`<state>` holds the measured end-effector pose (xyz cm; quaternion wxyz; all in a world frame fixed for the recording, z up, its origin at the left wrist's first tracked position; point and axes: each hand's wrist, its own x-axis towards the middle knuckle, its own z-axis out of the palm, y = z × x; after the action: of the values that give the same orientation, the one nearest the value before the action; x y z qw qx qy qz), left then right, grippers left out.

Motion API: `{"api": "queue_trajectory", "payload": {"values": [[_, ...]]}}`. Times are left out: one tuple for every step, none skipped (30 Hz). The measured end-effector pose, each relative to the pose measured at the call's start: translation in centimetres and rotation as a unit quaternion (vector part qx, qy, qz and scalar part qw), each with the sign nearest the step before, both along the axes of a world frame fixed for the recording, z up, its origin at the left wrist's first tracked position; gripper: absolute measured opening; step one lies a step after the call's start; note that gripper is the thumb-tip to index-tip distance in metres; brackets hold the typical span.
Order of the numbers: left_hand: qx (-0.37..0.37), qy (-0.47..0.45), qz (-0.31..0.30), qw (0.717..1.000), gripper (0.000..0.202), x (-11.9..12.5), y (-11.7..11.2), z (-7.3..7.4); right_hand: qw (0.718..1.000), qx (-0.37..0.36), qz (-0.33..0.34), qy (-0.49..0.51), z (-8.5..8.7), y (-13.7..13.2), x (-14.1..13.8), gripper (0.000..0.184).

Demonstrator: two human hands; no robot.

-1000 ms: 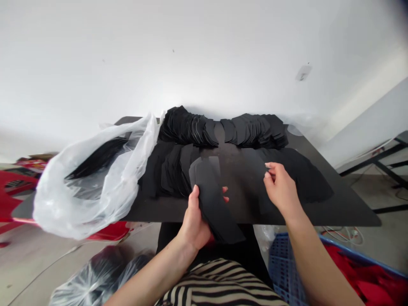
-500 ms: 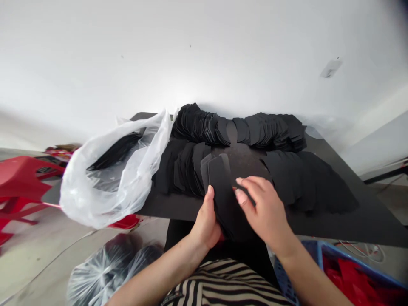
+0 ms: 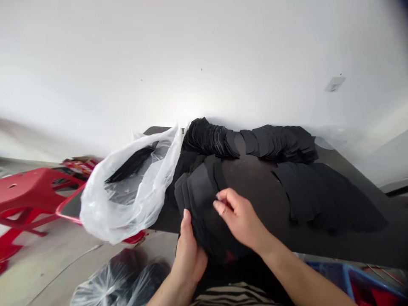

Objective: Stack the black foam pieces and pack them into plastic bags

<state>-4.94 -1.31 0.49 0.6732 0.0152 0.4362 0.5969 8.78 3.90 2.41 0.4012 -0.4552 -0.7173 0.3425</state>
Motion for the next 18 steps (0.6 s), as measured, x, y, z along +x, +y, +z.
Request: {"api": "queue_trajectory", "payload": {"values": [[0.011, -0.004, -0.012, 1.0, 0.052, -0.6, 0.0, 0.1, 1.0, -0.01, -0.017, 0.009, -0.4, 1.4, 0.2, 0.019], [0.023, -0.007, -0.025, 0.999, 0.056, -1.1, 0.0, 0.2, 0.999, -0.013, -0.041, 0.008, -1.0, 2.9, 0.5, 0.022], [0.035, -0.009, -0.038, 0.999, 0.059, -1.6, 0.0, 0.2, 0.998, -0.018, -0.068, -0.002, -1.8, 4.6, 0.9, 0.024], [0.045, -0.01, -0.047, 0.998, 0.062, -1.9, 0.0, 0.2, 0.995, -0.024, -0.092, -0.022, -2.7, 6.2, 1.3, 0.026], [0.053, -0.012, -0.053, 0.997, 0.065, -2.2, 0.0, 0.2, 0.992, -0.029, -0.115, -0.05, -3.6, 7.7, 1.6, 0.027], [0.06, -0.016, -0.054, 0.997, 0.066, -2.4, 0.1, 0.1, 0.988, -0.033, -0.129, -0.08, -4.5, 9.0, 1.9, 0.027], [0.063, -0.022, -0.055, 0.996, 0.068, -2.5, 0.2, 0.1, 0.985, -0.036, -0.136, -0.102, -5.3, 10.1, 2.1, 0.026], [0.065, -0.03, -0.056, 0.996, 0.069, -2.5, 0.3, 0.1, 0.982, -0.039, -0.137, -0.123, -6.0, 10.9, 2.2, 0.025], [0.067, -0.038, -0.055, 0.996, 0.07, -2.5, 0.4, 0.0, 0.98, -0.042, -0.134, -0.139, -6.6, 11.5, 2.3, 0.024], [0.068, -0.045, -0.057, 0.995, 0.071, -2.4, 0.5, 0.0, 0.979, -0.042, -0.131, -0.154, -7.0, 11.9, 2.3, 0.023], [0.068, -0.05, -0.061, 0.995, 0.071, -2.4, 0.5, 0.1, 0.977, -0.04, -0.128, -0.168, -7.3, 12.0, 2.3, 0.024], [0.069, -0.052, -0.065, 0.994, 0.072, -2.3, 0.6, 0.1, 0.973, -0.032, -0.129, -0.186, -7.4, 12.0, 2.3, 0.028], [0.071, -0.053, -0.068, 0.994, 0.072, -2.2, 0.7, 0.1, 0.969, -0.018, -0.132, -0.208, -7.3, 11.8, 2.2, 0.031], [0.073, -0.053, -0.073, 0.993, 0.072, -2.2, 0.7, 0.2, 0.963, 0.0, -0.136, -0.231, -7.0, 11.4, 2.1, 0.033], [0.075, -0.055, -0.077, 0.993, 0.073, -2.1, 0.8, 0.2, 0.959, 0.019, -0.138, -0.247, -6.7, 10.9, 2.0, 0.033], [0.077, -0.058, -0.079, 0.992, 0.073, -2.0, 0.8, 0.2, 0.958, 0.037, -0.135, -0.252, -6.1, 10.2, 1.9, 0.032], [0.08, -0.059, -0.078, 0.992, 0.073, -1.9, 0.8, 0.2, 0.961, 0.052, -0.125, -0.24, -5.5, 9.3, 1.7, 0.03], [0.08, -0.059, -0.076, 0.992, 0.073, -1.7, 0.9, 0.2, 0.969, 0.063, -0.11, -0.212, -4.7, 8.1, 1.4, 0.029]]}}
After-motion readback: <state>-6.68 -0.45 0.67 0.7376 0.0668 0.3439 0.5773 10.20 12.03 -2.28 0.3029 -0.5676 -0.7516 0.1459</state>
